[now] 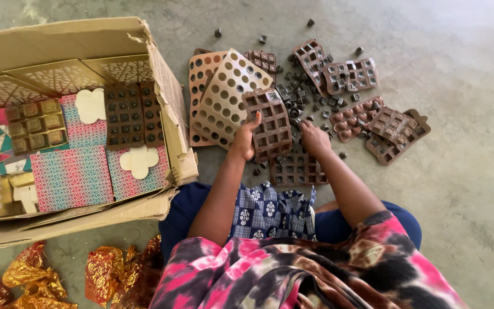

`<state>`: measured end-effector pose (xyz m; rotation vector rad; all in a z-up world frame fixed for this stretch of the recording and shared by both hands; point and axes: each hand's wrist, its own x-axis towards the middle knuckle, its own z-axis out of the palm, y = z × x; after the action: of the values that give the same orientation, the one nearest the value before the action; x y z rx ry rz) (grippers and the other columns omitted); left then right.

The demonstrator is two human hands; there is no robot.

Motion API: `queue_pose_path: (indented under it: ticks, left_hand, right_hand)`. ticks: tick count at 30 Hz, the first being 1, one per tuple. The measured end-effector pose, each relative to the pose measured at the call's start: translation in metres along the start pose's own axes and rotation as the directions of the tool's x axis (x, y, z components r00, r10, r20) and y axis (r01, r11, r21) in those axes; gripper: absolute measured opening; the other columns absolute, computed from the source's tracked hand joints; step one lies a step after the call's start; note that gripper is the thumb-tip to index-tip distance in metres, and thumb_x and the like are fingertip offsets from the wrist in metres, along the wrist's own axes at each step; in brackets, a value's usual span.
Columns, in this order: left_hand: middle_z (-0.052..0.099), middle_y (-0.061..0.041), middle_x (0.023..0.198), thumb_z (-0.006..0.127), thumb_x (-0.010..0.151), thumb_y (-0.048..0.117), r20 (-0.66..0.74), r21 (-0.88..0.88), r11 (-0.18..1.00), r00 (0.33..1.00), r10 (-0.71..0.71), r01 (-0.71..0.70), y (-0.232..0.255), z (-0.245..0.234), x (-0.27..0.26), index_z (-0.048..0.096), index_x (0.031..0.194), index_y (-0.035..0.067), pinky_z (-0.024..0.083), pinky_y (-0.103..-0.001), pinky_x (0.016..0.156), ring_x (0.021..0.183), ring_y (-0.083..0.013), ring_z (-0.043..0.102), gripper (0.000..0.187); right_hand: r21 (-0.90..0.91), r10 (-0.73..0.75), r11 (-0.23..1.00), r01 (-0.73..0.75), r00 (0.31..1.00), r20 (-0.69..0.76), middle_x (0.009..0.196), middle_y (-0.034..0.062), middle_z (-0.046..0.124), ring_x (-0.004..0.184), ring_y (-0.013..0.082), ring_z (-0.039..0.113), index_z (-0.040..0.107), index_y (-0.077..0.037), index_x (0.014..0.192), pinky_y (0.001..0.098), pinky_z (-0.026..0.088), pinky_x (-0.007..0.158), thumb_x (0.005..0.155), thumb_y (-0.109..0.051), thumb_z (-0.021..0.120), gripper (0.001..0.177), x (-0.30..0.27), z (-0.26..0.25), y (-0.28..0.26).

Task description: The person sits on the floor and wraps small dark objects in shiny gold foil. They pick up the objects, place them into the foil, and fold the foil to enclose them. The wrapped items are placed into a cardboard box containing other decorative items.

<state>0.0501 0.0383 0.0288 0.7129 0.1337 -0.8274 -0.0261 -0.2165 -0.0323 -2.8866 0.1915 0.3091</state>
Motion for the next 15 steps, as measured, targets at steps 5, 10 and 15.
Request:
queue_pose_path:
  ticks: [5, 10, 15]
  left_hand:
    - [0.062, -0.016, 0.137, 0.063, 0.099, 0.045, 0.077, -0.027, 0.999, 0.997, -0.018, 0.02, 0.0, 0.006, -0.002, 0.048, 0.147, 0.002, 0.057, -0.053, 0.099, 0.123, -0.032, 0.064, 0.065]
    - [0.063, -0.014, 0.135, 0.061, 0.099, 0.044, 0.1, 0.022, 1.0, 0.995, -0.014, 0.012, 0.003, 0.016, -0.009, 0.049, 0.145, 0.005, 0.059, -0.052, 0.098, 0.12, -0.0296, 0.066, 0.061]
    - [0.064, -0.014, 0.134, 0.062, 0.1, 0.042, 0.132, 0.027, 0.998, 0.99, -0.052, 0.049, -0.001, 0.017, -0.01, 0.051, 0.144, 0.005, 0.06, -0.049, 0.097, 0.118, -0.0281, 0.068, 0.059]
  right_hand:
    - [-0.119, -0.034, 0.992, 0.037, 0.999, 0.028, 0.124, 0.0131, 0.065, 0.107, 0.0321, 0.069, 0.06, -0.009, 0.128, 0.0452, 0.059, 0.083, 0.095, -0.02, 0.066, 0.035, 0.003, 0.012, -0.002]
    - [0.26, 0.168, 0.954, -0.149, 0.984, -0.053, 0.129, 0.0172, 0.058, 0.094, 0.0247, 0.069, 0.066, -0.01, 0.128, 0.0344, 0.063, 0.074, 0.093, -0.013, 0.068, 0.034, 0.017, -0.02, -0.01]
    - [0.681, 0.278, 0.731, 0.042, 0.893, -0.353, 0.118, 0.0124, 0.067, 0.092, 0.0192, 0.072, 0.074, -0.01, 0.117, 0.0361, 0.061, 0.081, 0.093, -0.009, 0.077, 0.024, 0.01, -0.092, -0.006]
